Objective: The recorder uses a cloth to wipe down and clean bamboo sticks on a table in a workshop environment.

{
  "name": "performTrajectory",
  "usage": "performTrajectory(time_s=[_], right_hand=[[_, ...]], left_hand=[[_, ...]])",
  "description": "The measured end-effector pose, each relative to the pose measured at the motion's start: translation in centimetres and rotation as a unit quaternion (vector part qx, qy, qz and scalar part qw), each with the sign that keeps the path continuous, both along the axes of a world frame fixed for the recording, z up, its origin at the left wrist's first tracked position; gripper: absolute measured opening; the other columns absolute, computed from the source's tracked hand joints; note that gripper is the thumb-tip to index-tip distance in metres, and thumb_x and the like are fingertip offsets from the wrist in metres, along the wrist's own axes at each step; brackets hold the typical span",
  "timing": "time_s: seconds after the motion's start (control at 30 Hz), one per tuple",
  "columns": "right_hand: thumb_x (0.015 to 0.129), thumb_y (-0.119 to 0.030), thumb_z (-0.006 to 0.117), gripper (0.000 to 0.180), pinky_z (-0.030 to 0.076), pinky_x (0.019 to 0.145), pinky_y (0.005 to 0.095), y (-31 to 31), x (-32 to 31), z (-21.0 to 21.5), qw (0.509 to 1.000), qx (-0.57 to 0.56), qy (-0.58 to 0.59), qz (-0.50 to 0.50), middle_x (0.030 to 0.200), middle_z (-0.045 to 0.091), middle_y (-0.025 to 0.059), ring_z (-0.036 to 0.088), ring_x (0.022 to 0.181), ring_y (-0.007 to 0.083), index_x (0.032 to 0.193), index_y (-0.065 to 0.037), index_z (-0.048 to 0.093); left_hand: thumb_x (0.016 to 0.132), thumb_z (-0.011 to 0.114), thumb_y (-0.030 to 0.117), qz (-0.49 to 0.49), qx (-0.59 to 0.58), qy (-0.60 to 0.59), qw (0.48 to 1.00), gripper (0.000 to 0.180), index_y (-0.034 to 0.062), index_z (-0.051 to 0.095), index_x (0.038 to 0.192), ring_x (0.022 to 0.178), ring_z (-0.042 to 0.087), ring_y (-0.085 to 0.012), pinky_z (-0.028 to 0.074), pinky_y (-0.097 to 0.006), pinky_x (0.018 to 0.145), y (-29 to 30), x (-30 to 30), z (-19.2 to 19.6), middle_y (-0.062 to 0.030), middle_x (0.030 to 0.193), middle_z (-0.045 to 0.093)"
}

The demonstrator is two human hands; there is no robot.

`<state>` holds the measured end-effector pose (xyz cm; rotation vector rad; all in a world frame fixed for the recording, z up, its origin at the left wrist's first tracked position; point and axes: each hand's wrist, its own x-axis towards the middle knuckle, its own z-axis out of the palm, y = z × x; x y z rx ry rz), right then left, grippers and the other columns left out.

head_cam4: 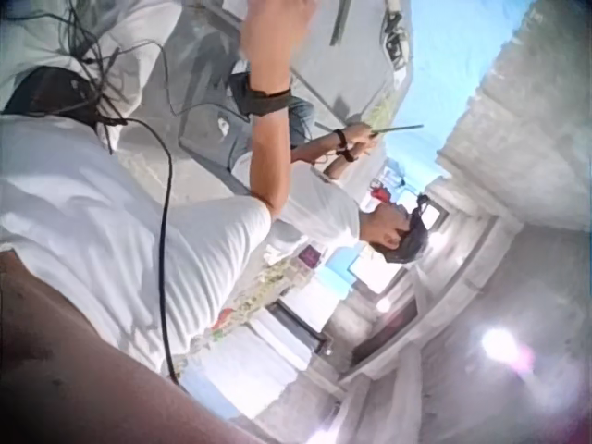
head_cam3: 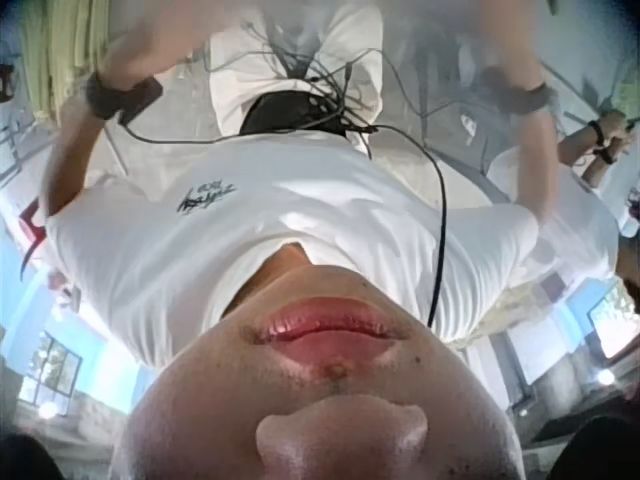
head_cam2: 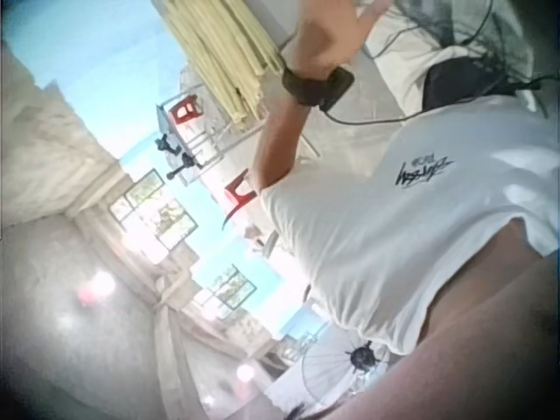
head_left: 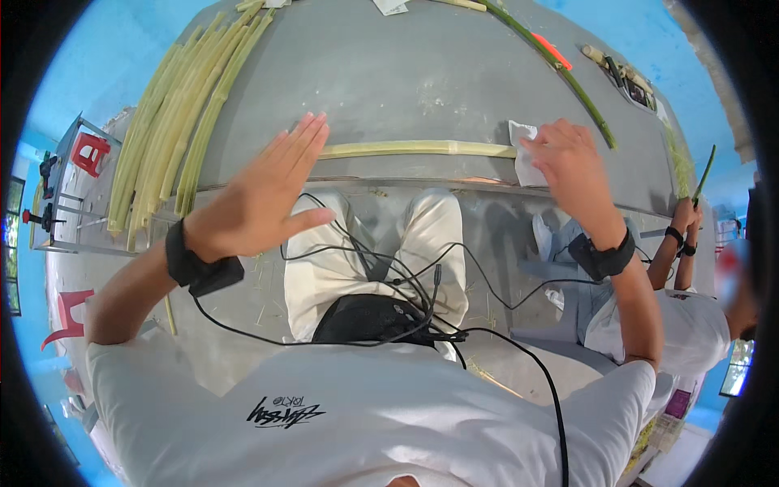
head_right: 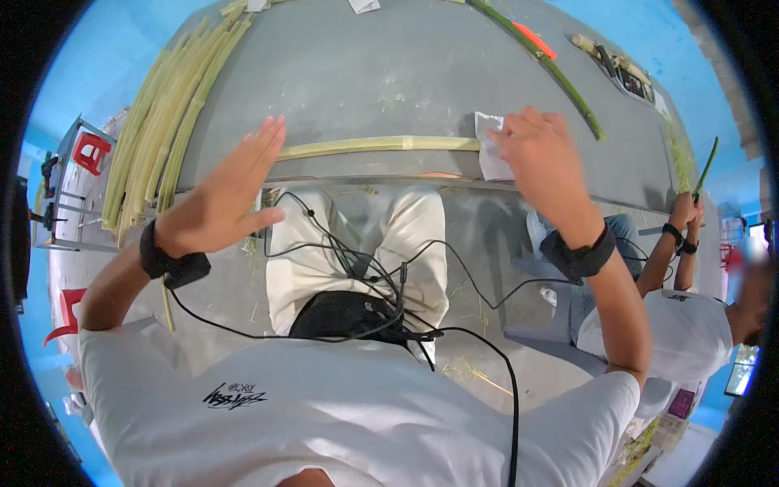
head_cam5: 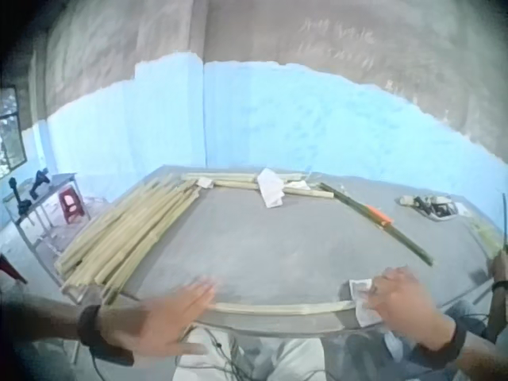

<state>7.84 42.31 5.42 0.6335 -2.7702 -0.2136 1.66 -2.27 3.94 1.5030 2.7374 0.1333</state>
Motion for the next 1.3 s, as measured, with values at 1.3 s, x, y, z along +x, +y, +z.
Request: performTrajectory(time_s=[1.3], right_hand=[[0.093, -0.011, 0.072, 0.035, 0.045, 0.105, 0.047, -3.1, -5.3, -1.0, 0.999, 0.017, 0.013, 0.026, 0.108, 0.067, 0.0058, 0.062, 0.113, 0.027, 0.127, -0.013, 0.077]], left_hand=[[0.108, 0.046, 0.071, 0.022, 0.035, 0.02, 0.999, 0.109, -0.0149, 0.017, 0.167, 0.166, 0.018, -0.0434, 0.018, -0.048, 0.136, 6.6, -7.2, -2.4, -0.0347, 0.175, 0.021]])
